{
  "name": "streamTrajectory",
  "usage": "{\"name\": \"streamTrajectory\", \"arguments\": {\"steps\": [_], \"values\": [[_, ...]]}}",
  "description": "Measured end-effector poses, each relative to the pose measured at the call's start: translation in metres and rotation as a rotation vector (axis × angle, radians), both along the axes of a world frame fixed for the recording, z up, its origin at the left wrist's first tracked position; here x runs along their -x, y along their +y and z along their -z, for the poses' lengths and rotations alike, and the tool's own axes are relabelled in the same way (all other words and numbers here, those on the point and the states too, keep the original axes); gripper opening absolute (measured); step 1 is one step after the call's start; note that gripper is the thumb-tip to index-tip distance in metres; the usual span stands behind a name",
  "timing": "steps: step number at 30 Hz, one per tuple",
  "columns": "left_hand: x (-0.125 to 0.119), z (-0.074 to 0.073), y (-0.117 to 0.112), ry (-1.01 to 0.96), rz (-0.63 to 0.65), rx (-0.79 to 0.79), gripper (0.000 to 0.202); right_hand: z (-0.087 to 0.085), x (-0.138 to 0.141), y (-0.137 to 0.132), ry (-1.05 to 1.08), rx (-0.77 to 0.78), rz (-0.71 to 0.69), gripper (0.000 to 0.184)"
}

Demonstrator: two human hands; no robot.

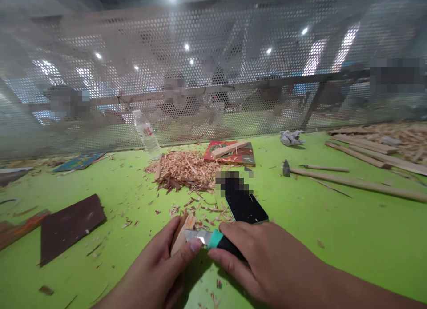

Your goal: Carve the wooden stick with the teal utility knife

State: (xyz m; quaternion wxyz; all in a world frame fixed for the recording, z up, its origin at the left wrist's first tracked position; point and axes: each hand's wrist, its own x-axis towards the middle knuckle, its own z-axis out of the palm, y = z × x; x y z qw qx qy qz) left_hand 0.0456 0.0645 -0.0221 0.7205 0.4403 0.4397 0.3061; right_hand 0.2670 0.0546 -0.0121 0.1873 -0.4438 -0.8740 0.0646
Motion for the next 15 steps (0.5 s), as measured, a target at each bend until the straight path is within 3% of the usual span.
{"name": "streamTrajectory", "arguments": {"steps": [8,15], "values": [[0.0023,0.0021,-0.0007,0.061,0.021,-0.074,0.057,0.0046,0.0028,-0.0058,-0.007,-0.04,0.027,0.036],[0.0003,0.0059,0.003,0.13,0.026,-0.071,0.054,0.0024,-0.0009,0.0014,-0.039,-0.256,0.114,0.046]]}}
